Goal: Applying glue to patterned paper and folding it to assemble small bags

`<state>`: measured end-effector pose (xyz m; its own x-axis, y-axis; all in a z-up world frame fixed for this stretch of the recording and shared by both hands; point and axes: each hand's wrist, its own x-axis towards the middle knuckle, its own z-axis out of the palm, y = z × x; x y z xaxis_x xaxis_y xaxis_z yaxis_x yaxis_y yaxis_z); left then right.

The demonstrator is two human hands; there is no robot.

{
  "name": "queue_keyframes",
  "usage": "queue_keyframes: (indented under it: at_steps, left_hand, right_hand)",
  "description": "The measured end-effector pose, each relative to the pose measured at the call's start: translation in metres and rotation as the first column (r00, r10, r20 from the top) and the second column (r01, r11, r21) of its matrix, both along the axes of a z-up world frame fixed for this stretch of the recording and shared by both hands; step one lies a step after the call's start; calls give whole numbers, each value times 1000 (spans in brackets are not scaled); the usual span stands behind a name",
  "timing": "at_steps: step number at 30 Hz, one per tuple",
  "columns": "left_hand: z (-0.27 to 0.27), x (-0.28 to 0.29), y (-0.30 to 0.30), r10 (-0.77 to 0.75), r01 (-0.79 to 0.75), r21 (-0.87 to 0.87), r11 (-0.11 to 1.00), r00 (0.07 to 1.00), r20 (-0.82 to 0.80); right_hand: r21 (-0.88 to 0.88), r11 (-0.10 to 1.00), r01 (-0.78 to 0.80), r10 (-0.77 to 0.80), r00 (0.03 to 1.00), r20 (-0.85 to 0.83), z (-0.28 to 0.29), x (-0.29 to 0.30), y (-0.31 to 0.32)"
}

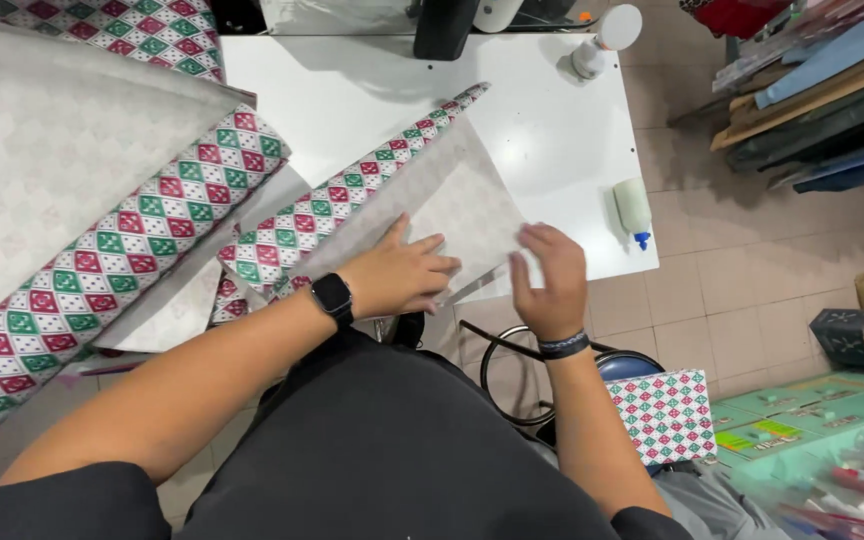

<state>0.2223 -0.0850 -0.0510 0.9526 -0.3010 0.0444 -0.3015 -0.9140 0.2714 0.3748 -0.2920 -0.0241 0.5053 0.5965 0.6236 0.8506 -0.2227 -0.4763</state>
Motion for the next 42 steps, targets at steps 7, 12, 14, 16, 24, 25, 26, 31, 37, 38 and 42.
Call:
queue_keyframes:
  at_steps: [7, 12, 14, 16, 24, 25, 26, 31, 37, 38, 42]
  left_hand:
    - [36, 23, 22, 50, -160, -406, 900, 962, -269]
    - [30, 57, 50, 407, -489, -212, 846, 849, -336]
    - [25, 78, 57, 524, -581, -91, 809, 781, -339]
    - [21, 100, 59, 651, -667, 79, 741, 683, -331]
    - [4, 168, 30, 709, -709, 105, 697, 662, -242]
    - [-1, 173, 26, 706, -705, 103, 702, 671, -226]
    - [6, 177, 18, 704, -701, 107, 705, 673, -228]
    - [7, 213, 6, 871, -869, 145, 473, 438, -221]
    - [-3, 269, -3, 930, -852, 374, 367, 339, -141]
    - [-11, 269, -6, 930, -851, 374, 368, 341, -140]
    - [-32, 250, -5, 871, -869, 235, 436, 473, 131]
  right_hand:
    - [-590, 800, -114, 203, 975, 87, -43, 20, -4]
    - [-589, 796, -142, 226, 971, 72, -46, 31, -21]
    - [-583, 799, -146, 231, 970, 74, -51, 39, -28]
    - [-520, 844, -133, 238, 961, 141, -58, 45, -34]
    - [-461, 875, -149, 210, 974, 83, -60, 55, -42]
    - [-445, 881, -161, 206, 977, 54, -59, 55, -43]
    - [-442, 883, -159, 201, 978, 50, -59, 56, -45]
    - [-427, 894, -133, 166, 985, 40, -43, 52, -39]
    - [-483, 873, -67, 54, 998, -41, -35, 41, -23]
    - [-482, 874, -65, 52, 998, -40, -36, 42, -23]
    - [-458, 888, -41, 53, 998, 15, -42, 54, -24]
